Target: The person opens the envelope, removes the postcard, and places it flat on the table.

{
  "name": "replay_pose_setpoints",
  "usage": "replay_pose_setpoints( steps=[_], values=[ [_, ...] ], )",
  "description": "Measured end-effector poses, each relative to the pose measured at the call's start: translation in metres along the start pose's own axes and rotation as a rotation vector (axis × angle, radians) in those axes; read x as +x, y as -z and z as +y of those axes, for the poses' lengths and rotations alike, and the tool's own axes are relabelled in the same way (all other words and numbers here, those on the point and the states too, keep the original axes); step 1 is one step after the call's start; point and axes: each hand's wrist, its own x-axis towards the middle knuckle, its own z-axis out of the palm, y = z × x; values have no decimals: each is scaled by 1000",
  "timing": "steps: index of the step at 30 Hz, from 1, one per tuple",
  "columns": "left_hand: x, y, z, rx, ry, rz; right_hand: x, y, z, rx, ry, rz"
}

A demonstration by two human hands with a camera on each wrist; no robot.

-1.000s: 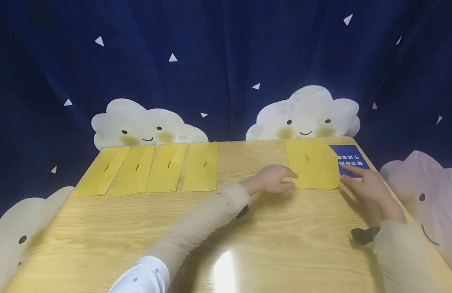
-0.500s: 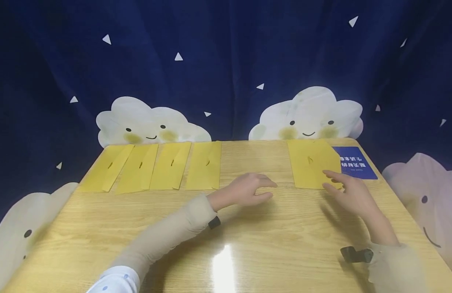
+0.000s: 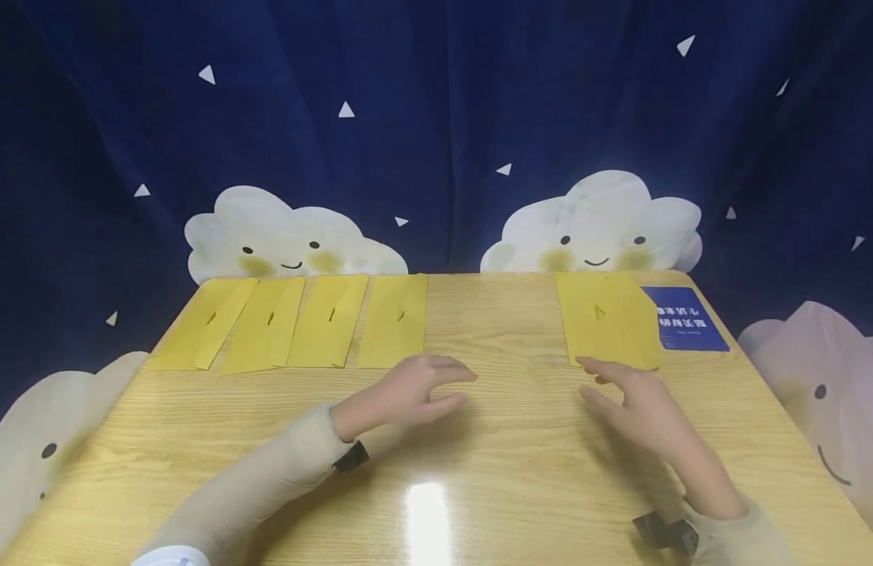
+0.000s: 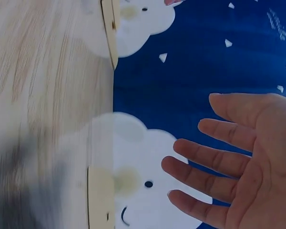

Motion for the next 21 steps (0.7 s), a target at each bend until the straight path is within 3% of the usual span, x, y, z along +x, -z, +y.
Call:
replay_pose_setpoints(
  steps=[14,21],
  values=[
    [-56,10,-12,54,54,97,10,-15,-28,30,98,-15],
    [-73,16,-24,-14,120,99,23,-28,-39,110,88,-65]
  ],
)
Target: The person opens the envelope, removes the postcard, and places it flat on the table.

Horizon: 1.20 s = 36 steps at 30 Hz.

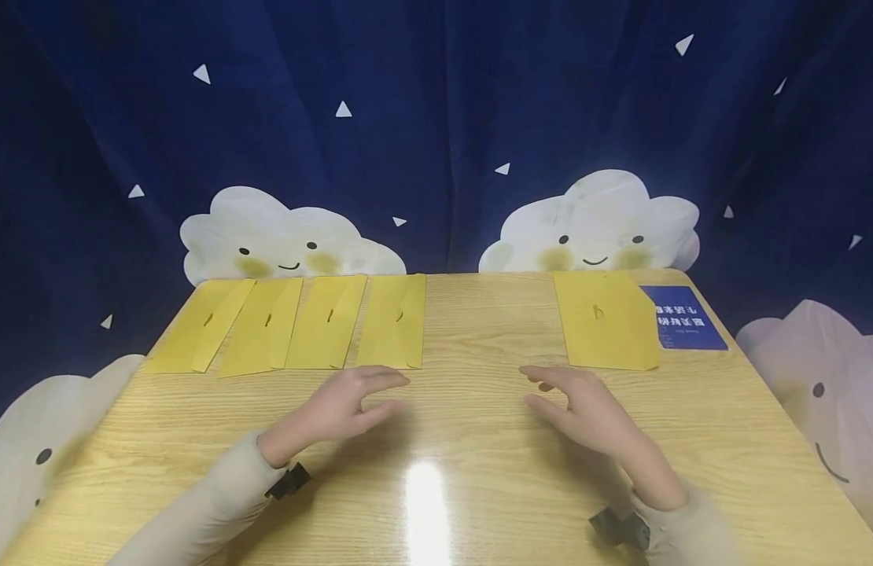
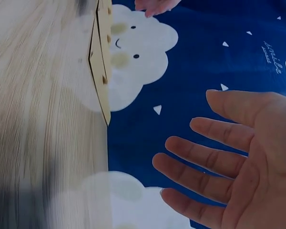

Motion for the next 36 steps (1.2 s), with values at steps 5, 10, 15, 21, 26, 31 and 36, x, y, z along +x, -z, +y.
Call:
replay_pose_setpoints(
  steps=[5,10,15,21,26,31,36],
  values=[
    [-6,5,-13,-59,51,20,13,-11,-2,43,19,-20],
    [-10,9,-28,-52,129,27,29,-22,-2,90,28,-41],
    [-10,15,-46,-62,204,47,50,-35,1,154,3,-82],
    [-7,23,-64,-45,278,31,76,-51,2,203,-5,-94],
    [-3,21,-80,-24,327,-16,98,-61,2,222,-22,-103],
    [7,15,-103,-26,337,-59,118,-72,7,195,-44,-130],
    [13,11,-121,-37,348,-109,134,-83,10,163,-61,-167]
  ],
)
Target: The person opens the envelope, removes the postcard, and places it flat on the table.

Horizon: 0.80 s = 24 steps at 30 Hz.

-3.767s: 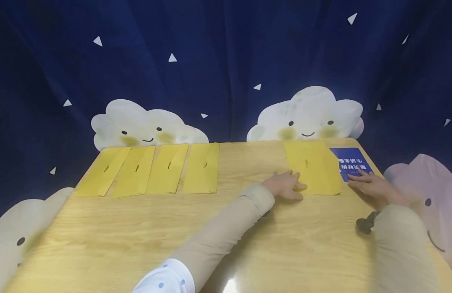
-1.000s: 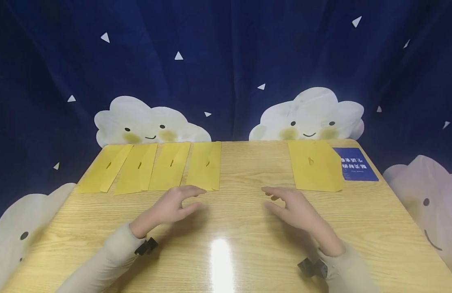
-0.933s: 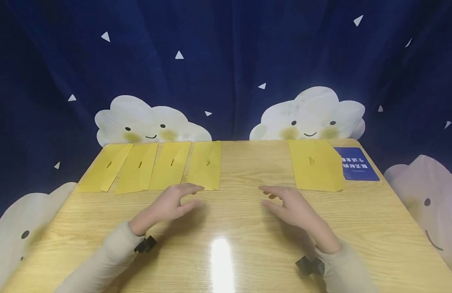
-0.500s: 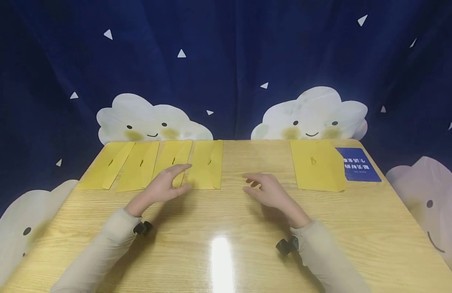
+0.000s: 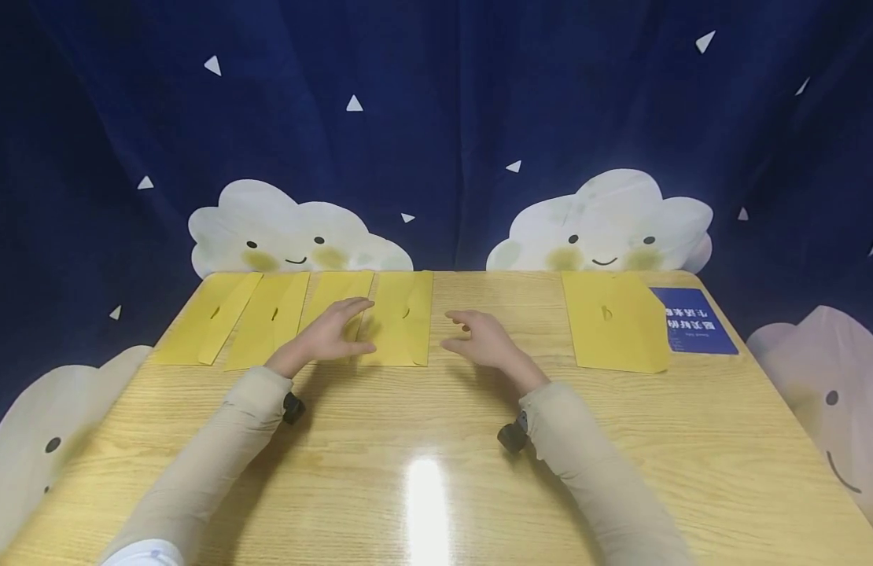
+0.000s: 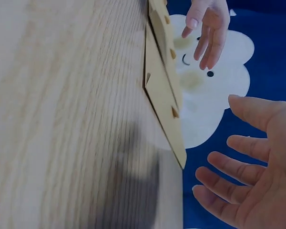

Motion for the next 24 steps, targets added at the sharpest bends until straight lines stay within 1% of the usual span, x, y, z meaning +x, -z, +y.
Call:
replay_pose_setpoints(
  steps=[4,7,10,14,18,21,24],
  values=[
    [8,-2,-8,12,31,-35,13,-5,4,-13,-21,-30],
    [14,-4,-12,38,59,-56,23,-9,8,-24,-43,-62],
    [20,-5,-15,76,109,-89,33,-14,13,-39,-59,-105],
    [28,-7,-19,125,172,-164,45,-23,21,-63,-71,-170],
    [34,-9,-21,144,203,-248,53,-31,25,-100,-114,-241],
    [38,-10,-22,135,220,-287,57,-35,25,-122,-146,-275],
    [40,-10,-23,127,242,-315,60,-38,24,-146,-161,-287]
  ],
)
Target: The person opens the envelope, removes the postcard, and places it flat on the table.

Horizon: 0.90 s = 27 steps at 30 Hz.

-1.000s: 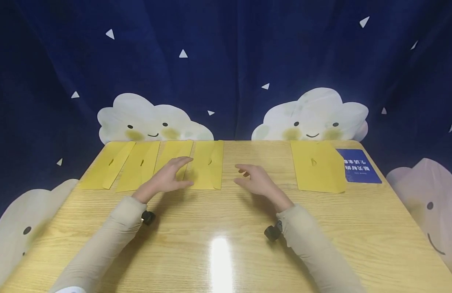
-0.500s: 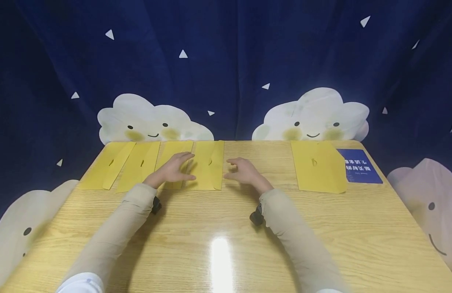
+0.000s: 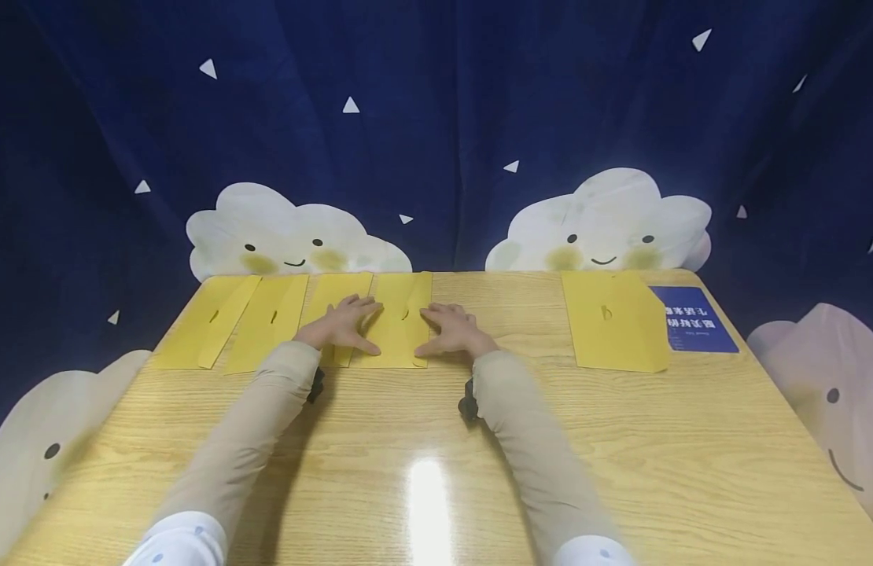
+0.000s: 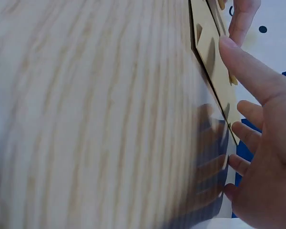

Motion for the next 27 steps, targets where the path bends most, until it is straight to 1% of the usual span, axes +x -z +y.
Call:
replay_pose_setpoints(
  steps=[5,11,17,24,27],
  values=[
    [3,-1,0,15,23,-31,2,-1,-2,-46,-21,-21],
    [3,-2,2,29,23,-19,0,0,-4,-60,-23,-30],
    [0,-2,7,64,18,-21,-5,-1,-3,-73,5,-35],
    [-1,-9,10,98,6,-12,-10,-3,1,-77,20,-37],
    [-3,-10,14,94,4,-11,-13,-3,2,-85,26,-38]
  ],
)
